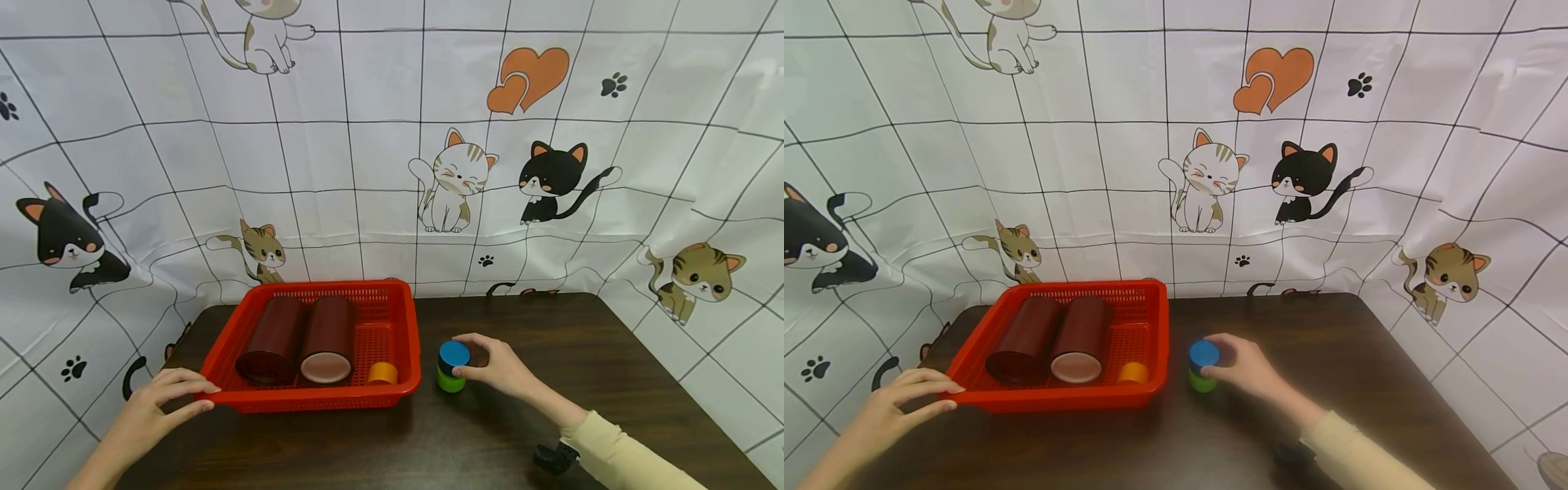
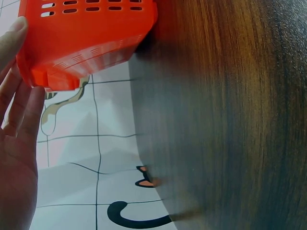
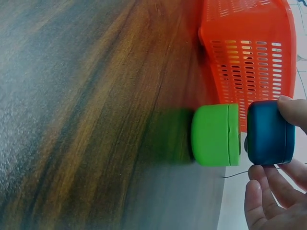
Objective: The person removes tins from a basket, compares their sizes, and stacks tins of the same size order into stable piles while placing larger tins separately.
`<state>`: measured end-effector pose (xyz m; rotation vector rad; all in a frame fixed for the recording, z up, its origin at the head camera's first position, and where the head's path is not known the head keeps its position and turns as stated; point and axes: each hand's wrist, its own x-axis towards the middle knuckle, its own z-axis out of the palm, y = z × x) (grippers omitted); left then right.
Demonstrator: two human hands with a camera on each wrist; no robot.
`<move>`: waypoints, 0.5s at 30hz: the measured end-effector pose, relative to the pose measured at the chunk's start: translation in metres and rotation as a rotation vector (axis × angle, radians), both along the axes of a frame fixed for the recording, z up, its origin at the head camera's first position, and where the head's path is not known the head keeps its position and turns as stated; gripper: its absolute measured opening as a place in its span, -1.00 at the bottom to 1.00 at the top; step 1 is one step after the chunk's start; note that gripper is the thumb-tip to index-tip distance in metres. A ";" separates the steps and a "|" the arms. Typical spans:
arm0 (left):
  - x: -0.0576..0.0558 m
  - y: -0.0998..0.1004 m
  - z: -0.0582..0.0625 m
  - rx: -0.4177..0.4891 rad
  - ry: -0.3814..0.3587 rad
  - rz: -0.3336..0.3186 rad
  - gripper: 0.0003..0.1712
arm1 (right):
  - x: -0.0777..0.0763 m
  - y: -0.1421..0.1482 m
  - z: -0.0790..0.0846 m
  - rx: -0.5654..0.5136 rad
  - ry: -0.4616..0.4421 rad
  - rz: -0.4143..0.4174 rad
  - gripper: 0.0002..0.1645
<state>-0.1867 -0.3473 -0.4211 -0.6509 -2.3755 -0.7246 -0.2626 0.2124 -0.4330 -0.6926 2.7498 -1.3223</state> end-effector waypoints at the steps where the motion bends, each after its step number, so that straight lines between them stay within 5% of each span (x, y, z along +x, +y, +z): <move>1: 0.000 0.000 0.000 -0.001 0.002 -0.001 -0.48 | 0.000 0.000 0.000 0.002 -0.001 0.006 -0.32; 15: 0.000 0.001 -0.001 0.004 0.004 -0.011 -0.48 | 0.000 0.001 -0.005 0.001 -0.015 0.029 -0.33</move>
